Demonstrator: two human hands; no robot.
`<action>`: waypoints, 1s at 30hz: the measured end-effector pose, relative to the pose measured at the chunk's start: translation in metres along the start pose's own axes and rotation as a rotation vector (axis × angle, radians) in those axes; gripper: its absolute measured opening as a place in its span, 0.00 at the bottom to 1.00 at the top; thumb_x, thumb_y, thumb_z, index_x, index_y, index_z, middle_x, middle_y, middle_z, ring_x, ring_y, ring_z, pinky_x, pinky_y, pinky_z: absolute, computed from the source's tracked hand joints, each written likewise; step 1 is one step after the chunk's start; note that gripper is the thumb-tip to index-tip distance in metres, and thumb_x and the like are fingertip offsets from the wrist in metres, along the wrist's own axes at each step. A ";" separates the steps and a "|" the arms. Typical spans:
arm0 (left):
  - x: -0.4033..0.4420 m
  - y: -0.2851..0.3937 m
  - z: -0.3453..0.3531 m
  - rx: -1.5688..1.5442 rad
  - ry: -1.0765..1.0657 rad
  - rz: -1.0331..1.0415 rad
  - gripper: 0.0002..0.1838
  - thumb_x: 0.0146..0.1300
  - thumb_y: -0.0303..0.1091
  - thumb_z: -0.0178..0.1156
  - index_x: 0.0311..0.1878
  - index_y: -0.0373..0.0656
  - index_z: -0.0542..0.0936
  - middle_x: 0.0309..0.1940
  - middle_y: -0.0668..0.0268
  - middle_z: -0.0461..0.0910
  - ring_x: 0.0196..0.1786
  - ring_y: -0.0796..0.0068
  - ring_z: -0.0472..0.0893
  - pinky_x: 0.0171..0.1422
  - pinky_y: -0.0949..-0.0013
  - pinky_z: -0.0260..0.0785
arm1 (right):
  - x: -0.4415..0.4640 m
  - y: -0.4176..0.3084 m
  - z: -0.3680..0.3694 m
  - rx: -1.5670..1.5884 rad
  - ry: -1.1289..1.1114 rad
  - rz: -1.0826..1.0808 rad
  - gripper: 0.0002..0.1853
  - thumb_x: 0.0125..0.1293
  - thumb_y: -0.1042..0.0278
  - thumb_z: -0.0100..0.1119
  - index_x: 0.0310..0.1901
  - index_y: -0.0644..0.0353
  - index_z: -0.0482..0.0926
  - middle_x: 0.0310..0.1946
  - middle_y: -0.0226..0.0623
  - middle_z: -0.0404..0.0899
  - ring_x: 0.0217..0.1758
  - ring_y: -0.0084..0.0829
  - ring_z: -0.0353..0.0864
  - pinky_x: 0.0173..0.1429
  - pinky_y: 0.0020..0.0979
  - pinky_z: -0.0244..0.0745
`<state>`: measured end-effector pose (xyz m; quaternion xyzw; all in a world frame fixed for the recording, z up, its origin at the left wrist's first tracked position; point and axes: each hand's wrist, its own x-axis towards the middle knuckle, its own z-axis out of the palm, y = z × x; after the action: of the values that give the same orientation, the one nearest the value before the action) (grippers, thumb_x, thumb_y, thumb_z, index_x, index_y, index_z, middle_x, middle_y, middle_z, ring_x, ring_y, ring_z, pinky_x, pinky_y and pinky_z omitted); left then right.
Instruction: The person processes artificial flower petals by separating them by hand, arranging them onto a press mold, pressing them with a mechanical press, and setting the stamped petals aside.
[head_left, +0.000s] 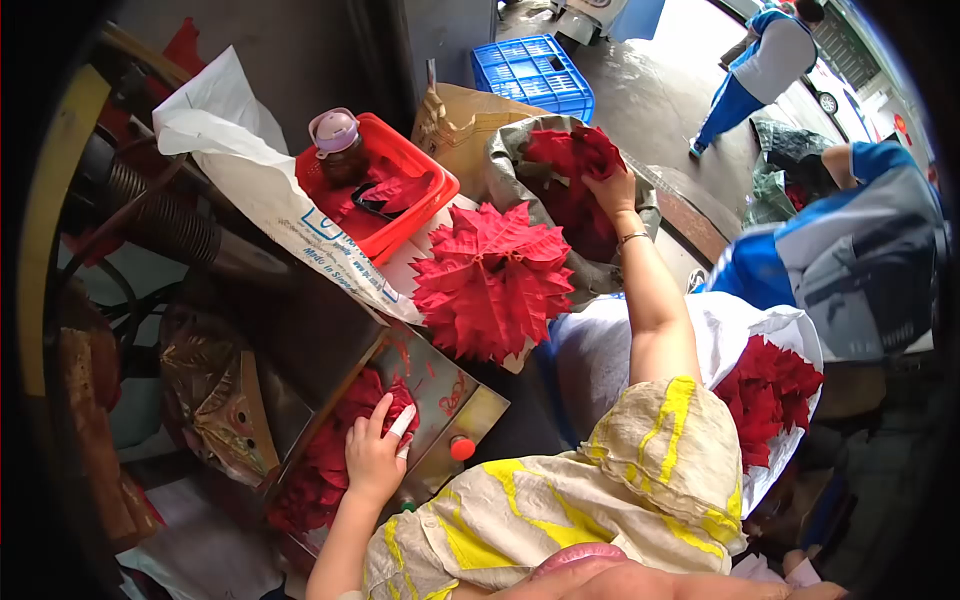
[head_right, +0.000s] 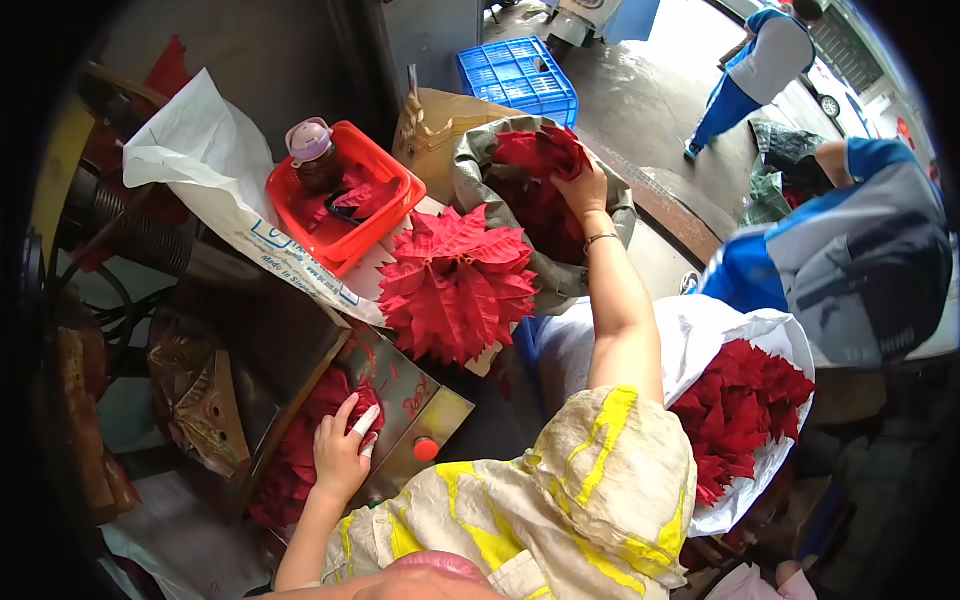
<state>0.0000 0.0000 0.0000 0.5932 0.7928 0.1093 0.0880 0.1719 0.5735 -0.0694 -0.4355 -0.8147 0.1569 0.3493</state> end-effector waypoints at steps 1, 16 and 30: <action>0.003 -0.003 0.001 -0.001 0.016 -0.001 0.31 0.51 0.32 0.69 0.63 0.59 0.80 0.70 0.65 0.69 0.45 0.58 0.74 0.51 0.54 0.69 | 0.001 0.000 0.003 0.012 0.052 -0.012 0.36 0.45 0.59 0.77 0.59 0.53 0.77 0.50 0.48 0.83 0.53 0.49 0.83 0.56 0.42 0.81; -0.006 0.008 -0.002 0.054 0.032 0.010 0.33 0.46 0.27 0.68 0.61 0.58 0.81 0.68 0.65 0.70 0.45 0.58 0.74 0.50 0.56 0.68 | 0.004 -0.014 -0.047 0.247 0.247 0.060 0.26 0.46 0.59 0.78 0.48 0.59 0.83 0.39 0.44 0.87 0.44 0.44 0.87 0.49 0.40 0.81; -0.032 0.021 -0.032 -0.330 0.542 -0.045 0.22 0.53 0.28 0.71 0.54 0.41 0.81 0.40 0.57 0.80 0.40 0.54 0.78 0.47 0.56 0.72 | -0.016 -0.178 -0.153 0.500 0.362 -0.249 0.20 0.46 0.71 0.80 0.42 0.64 0.83 0.37 0.33 0.86 0.40 0.28 0.83 0.48 0.32 0.79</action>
<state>0.0195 -0.0276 0.0370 0.5027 0.7717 0.3885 -0.0289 0.1795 0.4510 0.1318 -0.2544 -0.7226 0.2280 0.6010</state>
